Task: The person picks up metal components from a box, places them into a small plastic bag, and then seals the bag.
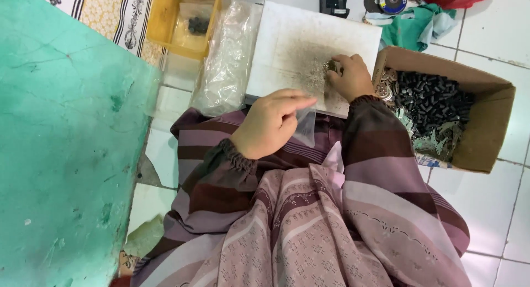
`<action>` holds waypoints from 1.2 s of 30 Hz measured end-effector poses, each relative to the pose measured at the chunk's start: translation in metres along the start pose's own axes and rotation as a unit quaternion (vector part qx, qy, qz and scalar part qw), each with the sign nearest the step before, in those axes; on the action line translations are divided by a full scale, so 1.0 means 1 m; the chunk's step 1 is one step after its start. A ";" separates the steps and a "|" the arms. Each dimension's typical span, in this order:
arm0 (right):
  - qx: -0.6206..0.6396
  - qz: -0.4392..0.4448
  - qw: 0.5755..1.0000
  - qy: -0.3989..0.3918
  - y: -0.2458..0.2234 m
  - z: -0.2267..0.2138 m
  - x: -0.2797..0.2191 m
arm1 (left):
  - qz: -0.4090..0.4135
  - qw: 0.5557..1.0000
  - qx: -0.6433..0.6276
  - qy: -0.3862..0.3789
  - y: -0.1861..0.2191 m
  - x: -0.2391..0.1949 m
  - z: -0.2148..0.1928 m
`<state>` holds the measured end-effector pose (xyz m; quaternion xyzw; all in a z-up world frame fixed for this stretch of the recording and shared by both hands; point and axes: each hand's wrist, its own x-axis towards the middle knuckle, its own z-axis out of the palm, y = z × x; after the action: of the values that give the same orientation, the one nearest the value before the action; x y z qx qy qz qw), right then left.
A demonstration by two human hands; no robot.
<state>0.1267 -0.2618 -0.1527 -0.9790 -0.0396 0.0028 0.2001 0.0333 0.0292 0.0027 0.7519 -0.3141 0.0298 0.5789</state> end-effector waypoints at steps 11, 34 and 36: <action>0.031 0.046 0.997 -0.061 0.016 0.014 0.029 | -0.026 0.999 -0.017 -0.001 -0.022 -0.008 0.009; 0.265 -0.324 0.900 0.119 -0.125 -0.133 -0.132 | 0.003 1.000 -0.007 -0.008 0.001 -0.008 0.027; 0.161 -0.348 0.918 0.106 -0.137 -0.147 -0.141 | 0.023 0.999 0.018 -0.040 0.009 -0.009 0.025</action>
<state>-0.0211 -0.2050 0.0343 -0.8524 -0.3553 -0.1640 0.3467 0.0134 0.0100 -0.0013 0.7556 -0.3533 0.0189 0.5513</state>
